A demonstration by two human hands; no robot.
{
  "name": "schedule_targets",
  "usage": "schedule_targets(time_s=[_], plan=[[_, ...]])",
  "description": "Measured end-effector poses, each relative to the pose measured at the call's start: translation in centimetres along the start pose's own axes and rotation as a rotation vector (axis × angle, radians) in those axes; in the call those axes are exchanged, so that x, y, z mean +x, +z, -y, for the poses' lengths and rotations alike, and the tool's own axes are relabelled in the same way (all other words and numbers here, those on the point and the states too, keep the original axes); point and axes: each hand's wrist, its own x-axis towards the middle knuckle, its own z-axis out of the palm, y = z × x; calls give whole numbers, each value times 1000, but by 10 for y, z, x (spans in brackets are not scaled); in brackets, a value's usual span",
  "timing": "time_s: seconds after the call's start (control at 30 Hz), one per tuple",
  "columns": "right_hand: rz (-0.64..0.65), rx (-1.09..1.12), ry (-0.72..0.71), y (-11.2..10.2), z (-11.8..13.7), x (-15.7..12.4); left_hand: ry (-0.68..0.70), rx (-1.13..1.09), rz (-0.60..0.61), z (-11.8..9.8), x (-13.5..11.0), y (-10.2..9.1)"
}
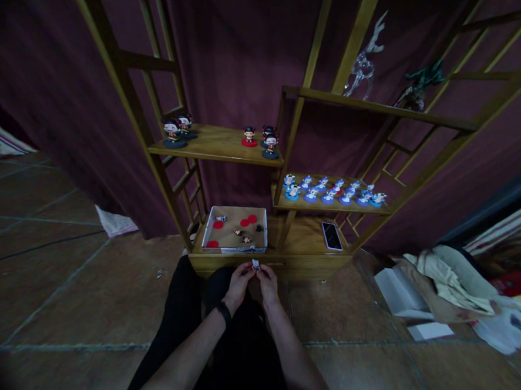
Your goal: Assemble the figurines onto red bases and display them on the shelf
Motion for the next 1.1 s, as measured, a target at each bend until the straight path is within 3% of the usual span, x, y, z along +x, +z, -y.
schedule_targets(time_s=[0.57, 1.1], plan=[[-18, 36, 26, -3, -8, 4, -7, 90, 21, -3, -3, 3], [-28, 32, 76, -1, 1, -1, 59, 194, 2, 0, -2, 3]])
